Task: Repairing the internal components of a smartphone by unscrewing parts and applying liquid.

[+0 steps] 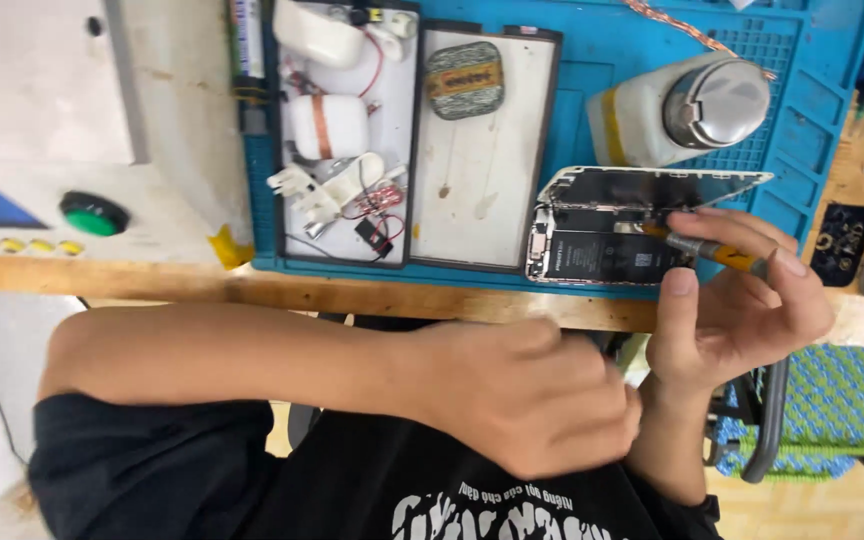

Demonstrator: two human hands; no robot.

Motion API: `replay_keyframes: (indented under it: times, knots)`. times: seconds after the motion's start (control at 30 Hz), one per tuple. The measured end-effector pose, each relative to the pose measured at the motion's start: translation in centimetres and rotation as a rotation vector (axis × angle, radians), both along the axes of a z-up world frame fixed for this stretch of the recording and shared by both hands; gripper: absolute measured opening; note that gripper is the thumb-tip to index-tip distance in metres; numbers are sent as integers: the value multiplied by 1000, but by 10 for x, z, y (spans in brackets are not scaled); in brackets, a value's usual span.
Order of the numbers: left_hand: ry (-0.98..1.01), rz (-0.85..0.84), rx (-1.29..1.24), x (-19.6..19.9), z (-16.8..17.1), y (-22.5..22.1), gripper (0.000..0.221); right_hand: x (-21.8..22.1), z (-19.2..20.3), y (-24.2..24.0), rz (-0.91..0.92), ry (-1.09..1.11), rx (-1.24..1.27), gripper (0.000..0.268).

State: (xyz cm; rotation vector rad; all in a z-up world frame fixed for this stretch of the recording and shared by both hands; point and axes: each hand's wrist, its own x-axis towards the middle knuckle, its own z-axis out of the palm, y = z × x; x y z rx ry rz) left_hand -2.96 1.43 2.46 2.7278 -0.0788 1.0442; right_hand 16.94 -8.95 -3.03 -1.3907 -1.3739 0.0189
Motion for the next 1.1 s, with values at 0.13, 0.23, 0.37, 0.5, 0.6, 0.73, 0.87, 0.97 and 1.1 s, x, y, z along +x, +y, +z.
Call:
replay_keyframes:
  times: [0.13,0.23,0.37,0.5,0.6,0.73,0.87,0.97,1.1]
  knots:
    - [321,523,-153,-34,24,74,30,4,-8,-8,-10,40,16,43]
    - [422,538,-99,-37,19,114,66,8,-11,-8,59,74,51,45]
    - [447,516,-24,-22,-15,121,71,10,-9,-10,-38,15,28,47]
    - [475,546,53,-16,-24,117,60,7,-7,-11,33,60,28,50]
    - [482,518,-113,-19,-14,104,59,9,-10,-10,7,28,13,55]
    - [570,311,-604,-27,20,84,53,8,-18,-10,-5,83,43,60]
    - [573,199,-779,-25,4,77,55,8,-16,-10,-40,27,20,66]
    - [647,178,-840,-24,-5,75,55,8,-14,-11,-74,6,-28,66]
    - [647,165,-876,-25,-3,70,56,3,-9,-5,-63,56,0,64]
